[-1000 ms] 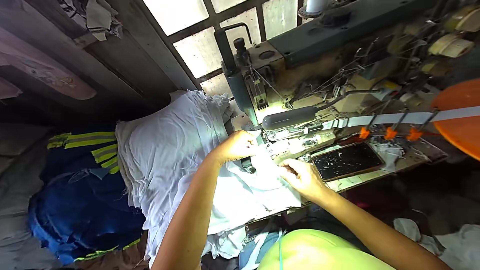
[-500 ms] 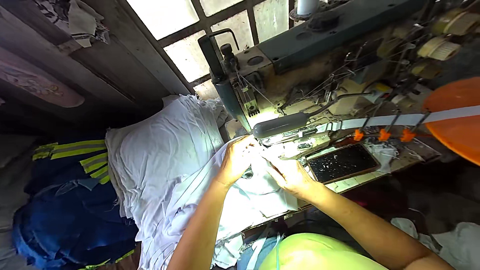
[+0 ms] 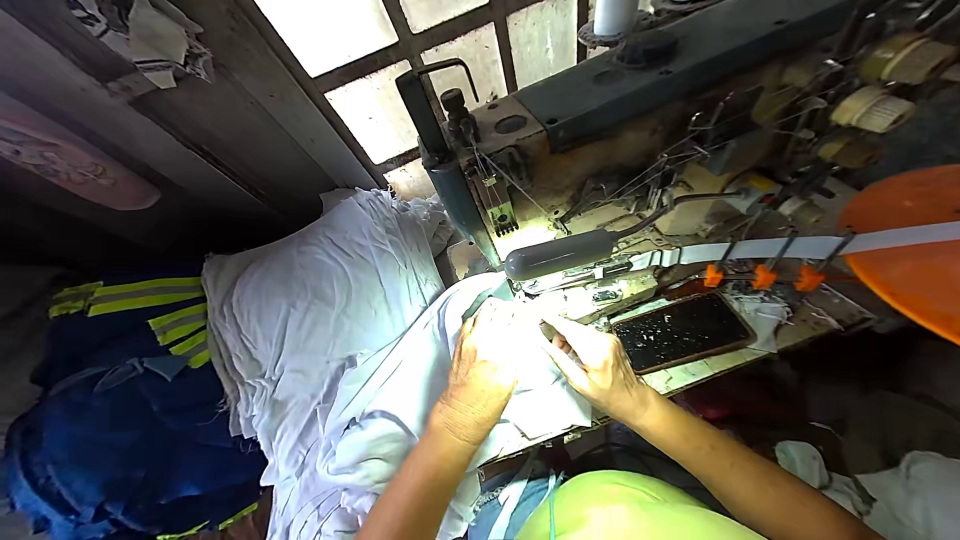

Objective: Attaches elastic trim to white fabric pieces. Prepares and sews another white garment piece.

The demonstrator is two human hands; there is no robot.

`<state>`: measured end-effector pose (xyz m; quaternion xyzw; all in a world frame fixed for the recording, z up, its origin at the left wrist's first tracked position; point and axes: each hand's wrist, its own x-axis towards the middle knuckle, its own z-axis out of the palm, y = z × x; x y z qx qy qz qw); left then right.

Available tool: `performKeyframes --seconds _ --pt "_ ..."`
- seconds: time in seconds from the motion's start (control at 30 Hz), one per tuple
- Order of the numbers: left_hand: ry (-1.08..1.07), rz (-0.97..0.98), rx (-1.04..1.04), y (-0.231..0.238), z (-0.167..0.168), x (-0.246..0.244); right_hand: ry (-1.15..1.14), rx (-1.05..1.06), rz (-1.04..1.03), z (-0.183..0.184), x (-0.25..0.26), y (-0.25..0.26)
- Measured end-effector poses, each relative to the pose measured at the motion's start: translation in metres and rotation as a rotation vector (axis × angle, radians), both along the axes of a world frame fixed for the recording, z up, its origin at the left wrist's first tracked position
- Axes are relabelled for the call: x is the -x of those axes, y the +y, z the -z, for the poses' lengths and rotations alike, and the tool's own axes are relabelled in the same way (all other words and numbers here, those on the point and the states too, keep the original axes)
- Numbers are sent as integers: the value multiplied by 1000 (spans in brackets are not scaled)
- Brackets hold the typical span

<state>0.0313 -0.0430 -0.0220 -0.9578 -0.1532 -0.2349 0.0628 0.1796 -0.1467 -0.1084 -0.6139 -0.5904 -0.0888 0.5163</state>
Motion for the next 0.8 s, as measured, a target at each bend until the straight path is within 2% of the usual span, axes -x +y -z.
performKeyframes --seconds 0.13,0.23,0.27,0.4,0.47,0.63,0.8 --pt "-75 -69 -12 -1 18 -8 100 21 20 23 4 -10" --pt "-72 -117 -20 1 22 -16 332 249 -143 18 5 -12" --pt "-68 -130 -36 1 21 -19 402 262 -203 16 4 -11" --pt "-68 -114 -13 4 18 -21 766 81 -465 11 6 -15" --pt "-84 -112 7 1 18 -18 862 17 -487 6 3 -19" --pt "-149 -199 -74 -9 28 -25 801 4 -492 -5 -6 -26" --pt "-148 -272 -176 -17 36 -28 641 -5 -497 1 -10 -30"
